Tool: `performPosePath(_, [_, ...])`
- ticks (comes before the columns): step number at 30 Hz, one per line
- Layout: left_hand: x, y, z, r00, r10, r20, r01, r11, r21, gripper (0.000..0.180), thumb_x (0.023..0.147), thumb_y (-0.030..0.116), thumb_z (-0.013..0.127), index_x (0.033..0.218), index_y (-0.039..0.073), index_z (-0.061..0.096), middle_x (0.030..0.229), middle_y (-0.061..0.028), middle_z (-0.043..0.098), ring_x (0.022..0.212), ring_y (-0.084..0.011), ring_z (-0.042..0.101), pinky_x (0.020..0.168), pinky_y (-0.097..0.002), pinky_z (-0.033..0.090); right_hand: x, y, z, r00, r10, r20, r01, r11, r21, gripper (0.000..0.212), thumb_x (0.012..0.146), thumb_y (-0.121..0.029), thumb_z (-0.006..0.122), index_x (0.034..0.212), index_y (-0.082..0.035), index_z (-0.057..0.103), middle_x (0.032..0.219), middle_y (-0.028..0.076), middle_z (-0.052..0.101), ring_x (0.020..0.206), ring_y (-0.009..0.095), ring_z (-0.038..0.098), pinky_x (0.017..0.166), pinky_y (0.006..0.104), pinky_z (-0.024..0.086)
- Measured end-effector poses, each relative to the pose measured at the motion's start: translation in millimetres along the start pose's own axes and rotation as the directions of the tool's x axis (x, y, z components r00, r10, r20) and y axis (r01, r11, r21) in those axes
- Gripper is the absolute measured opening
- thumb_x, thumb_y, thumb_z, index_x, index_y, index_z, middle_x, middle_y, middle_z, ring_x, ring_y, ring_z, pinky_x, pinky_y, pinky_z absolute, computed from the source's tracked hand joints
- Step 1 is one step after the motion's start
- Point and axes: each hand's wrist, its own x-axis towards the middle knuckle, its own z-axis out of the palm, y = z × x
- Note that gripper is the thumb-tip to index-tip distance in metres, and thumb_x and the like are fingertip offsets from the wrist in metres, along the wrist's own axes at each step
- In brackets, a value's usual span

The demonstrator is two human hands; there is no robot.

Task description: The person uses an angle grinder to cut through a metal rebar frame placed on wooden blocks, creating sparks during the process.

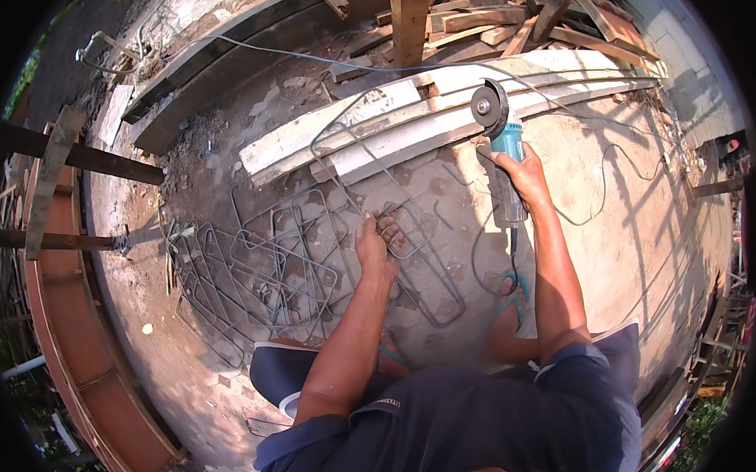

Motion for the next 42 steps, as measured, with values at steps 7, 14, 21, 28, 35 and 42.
performPosePath(7, [0.3, -65.7, 22.3, 0.981, -0.172, 0.094, 0.183, 0.975, -0.125, 0.029, 0.110, 0.036, 0.044, 0.132, 0.017, 0.038, 0.117, -0.0098, 0.061, 0.115, -0.0332, 0.065, 0.090, -0.0581, 0.055, -10.9, -1.7, 8.2, 0.999, -0.012, 0.040, 0.012, 1.000, 0.007, 0.042, 0.082, -0.019, 0.078, 0.115, 0.001, 0.060, 0.085, 0.008, 0.067, 0.064, 0.015, 0.064, 0.056, 0.0310, 0.053])
performPosePath(14, [-9.3, -68.7, 31.5, 0.947, -0.172, 0.271, 0.147, 0.983, 0.113, 0.073, 0.109, 0.021, 0.049, 0.163, 0.030, 0.001, 0.128, -0.0149, 0.060, 0.109, -0.0327, 0.067, 0.088, -0.0552, 0.056, -9.3, 9.9, 10.8, 0.997, -0.067, 0.035, 0.068, 0.997, -0.028, 0.040, 0.082, -0.019, 0.079, 0.112, 0.003, 0.061, 0.085, 0.009, 0.067, 0.066, 0.017, 0.065, 0.060, 0.0323, 0.054])
performPosePath(21, [16.5, -92.6, 26.7, 0.977, 0.006, 0.213, -0.035, 0.990, 0.133, 0.060, 0.106, 0.032, 0.056, 0.154, 0.020, 0.023, 0.093, -0.0065, 0.061, 0.065, -0.0160, 0.060, 0.060, -0.0349, 0.055, -4.1, 17.0, 13.8, 0.994, -0.071, 0.089, 0.082, 0.988, -0.131, 0.044, 0.081, -0.022, 0.080, 0.112, 0.003, 0.062, 0.089, 0.011, 0.069, 0.071, 0.017, 0.067, 0.064, 0.0326, 0.054])
performPosePath(28, [21.1, -77.5, 44.4, 0.981, -0.170, 0.089, 0.187, 0.952, -0.244, 0.060, 0.102, 0.069, 0.041, 0.110, 0.010, 0.050, 0.064, 0.0029, 0.037, 0.048, -0.0085, 0.031, 0.045, -0.0265, 0.027, 9.3, 24.1, 17.6, 0.988, -0.103, 0.118, 0.131, 0.957, -0.260, 0.053, 0.078, -0.027, 0.082, 0.117, 0.005, 0.062, 0.095, 0.014, 0.071, 0.083, 0.021, 0.068, 0.077, 0.0344, 0.054])
performPosePath(35, [32.5, -90.6, 47.3, 0.968, -0.240, 0.077, 0.251, 0.888, -0.385, 0.064, 0.095, 0.079, 0.043, 0.088, 0.015, 0.049, 0.060, 0.0026, 0.037, 0.044, -0.0098, 0.030, 0.041, -0.0268, 0.023, 19.2, -2.9, 30.5, 0.972, -0.155, 0.178, 0.218, 0.877, -0.428, 0.064, 0.076, -0.032, 0.081, 0.125, 0.004, 0.061, 0.102, 0.018, 0.072, 0.092, 0.025, 0.069, 0.085, 0.0368, 0.053])
performPosePath(42, [38.7, -96.4, 51.4, 0.978, -0.195, -0.076, 0.151, 0.908, -0.390, 0.056, 0.098, 0.071, 0.049, 0.084, 0.017, 0.042, 0.062, 0.0028, 0.039, 0.049, -0.0104, 0.036, 0.043, -0.0267, 0.025, 26.4, -33.3, 50.2, 0.964, -0.154, 0.218, 0.250, 0.807, -0.535, 0.065, 0.074, -0.035, 0.081, 0.124, 0.002, 0.061, 0.105, 0.023, 0.072, 0.097, 0.032, 0.070, 0.088, 0.0395, 0.053])
